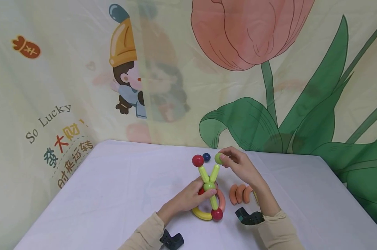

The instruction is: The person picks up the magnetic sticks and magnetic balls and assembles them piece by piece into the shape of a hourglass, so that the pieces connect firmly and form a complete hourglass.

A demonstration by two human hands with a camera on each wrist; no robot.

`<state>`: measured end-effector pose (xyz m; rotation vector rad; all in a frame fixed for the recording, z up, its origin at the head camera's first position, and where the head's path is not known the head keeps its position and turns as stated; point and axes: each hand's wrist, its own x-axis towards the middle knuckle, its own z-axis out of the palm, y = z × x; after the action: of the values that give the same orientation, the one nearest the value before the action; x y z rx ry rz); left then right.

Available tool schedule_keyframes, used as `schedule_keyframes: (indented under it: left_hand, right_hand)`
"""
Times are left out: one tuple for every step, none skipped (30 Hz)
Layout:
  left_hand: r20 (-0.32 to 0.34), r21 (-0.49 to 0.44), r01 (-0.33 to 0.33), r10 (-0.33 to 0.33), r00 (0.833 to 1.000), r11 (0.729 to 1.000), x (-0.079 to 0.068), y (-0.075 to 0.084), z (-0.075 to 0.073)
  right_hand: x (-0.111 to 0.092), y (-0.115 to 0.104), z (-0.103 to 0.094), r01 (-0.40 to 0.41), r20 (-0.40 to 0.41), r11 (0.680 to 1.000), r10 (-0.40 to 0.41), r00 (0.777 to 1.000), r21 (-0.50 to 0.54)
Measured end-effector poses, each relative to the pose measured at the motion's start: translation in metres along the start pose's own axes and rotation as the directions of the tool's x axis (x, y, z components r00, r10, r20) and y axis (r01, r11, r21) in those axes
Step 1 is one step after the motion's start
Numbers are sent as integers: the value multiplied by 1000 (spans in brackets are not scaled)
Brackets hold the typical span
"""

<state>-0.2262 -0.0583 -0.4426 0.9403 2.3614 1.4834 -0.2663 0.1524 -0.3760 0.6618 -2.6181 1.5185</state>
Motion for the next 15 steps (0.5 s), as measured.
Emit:
schedule_keyframes:
  left_hand:
    - [0,-1,0,0,1000,1000,0,0,0]
    - [0,-2,1,-1,1000,1000,0,0,0]
    - [-1,-1,1,-1,1000,1000,0,0,0]
    - [-1,-1,2,-2,1000,1000,0,0,0]
    - [-1,0,2,-2,1000,1000,0,0,0]
    - [-2,1,2,-2,1000,1000,0,-1,0]
    - [-3,2,2,-2,1000,1000,0,-1,0]
    - [-4,3,0,0,1000,1000,0,0,0]
    - [-5,7,-2,2,1000,1000,0,0,0]
    - [-6,7,-3,3,1000,1000,0,0,0]
    - [-7,9,-4,4,1000,1000,0,0,0]
    - [-7,10,-4,5,1000,1000,0,0,0]
    - [-7,10,-5,5,1000,1000,0,-1,0]
    - [-7,12,-6,6,1000,1000,0,-1,0]
    - [-8,13,-7,7,1000,1000,0,-1,0]
  right_hand:
    - [0,0,0,-1,0,1000,1,1000,1]
    - [0,-1,0,-2,2,1000,2,1000,3]
    - [0,-1,0,-1,2,1000,1,1000,3]
    - [-1,-1,0,1,5,1000,-1,1000,1]
    - [-1,-1,0,4,7,1000,-4,1000,2]
    - [-1,-1,0,7,11,1000,-7,1000,0]
    - [-2,-1,0,4,12,1000,-4,1000,2]
    - [-2,-2,0,6,15,1000,-6,1000,2]
    - [-2,-2,0,6,16,1000,-6,1000,3]
    - [-2,-3,0,6,19,1000,-6,1000,3]
    - [-3,-3,0,5,20,1000,-5,1000,5]
    - [-3,-4,0,5,21,1000,-5,1000,6]
    - [-3,-4,0,5,20,1000,-5,1000,8]
    - [-3,-4,0,6,22,1000,-7,1000,10]
    - [-3,-5,0,8,23,1000,-8,1000,11]
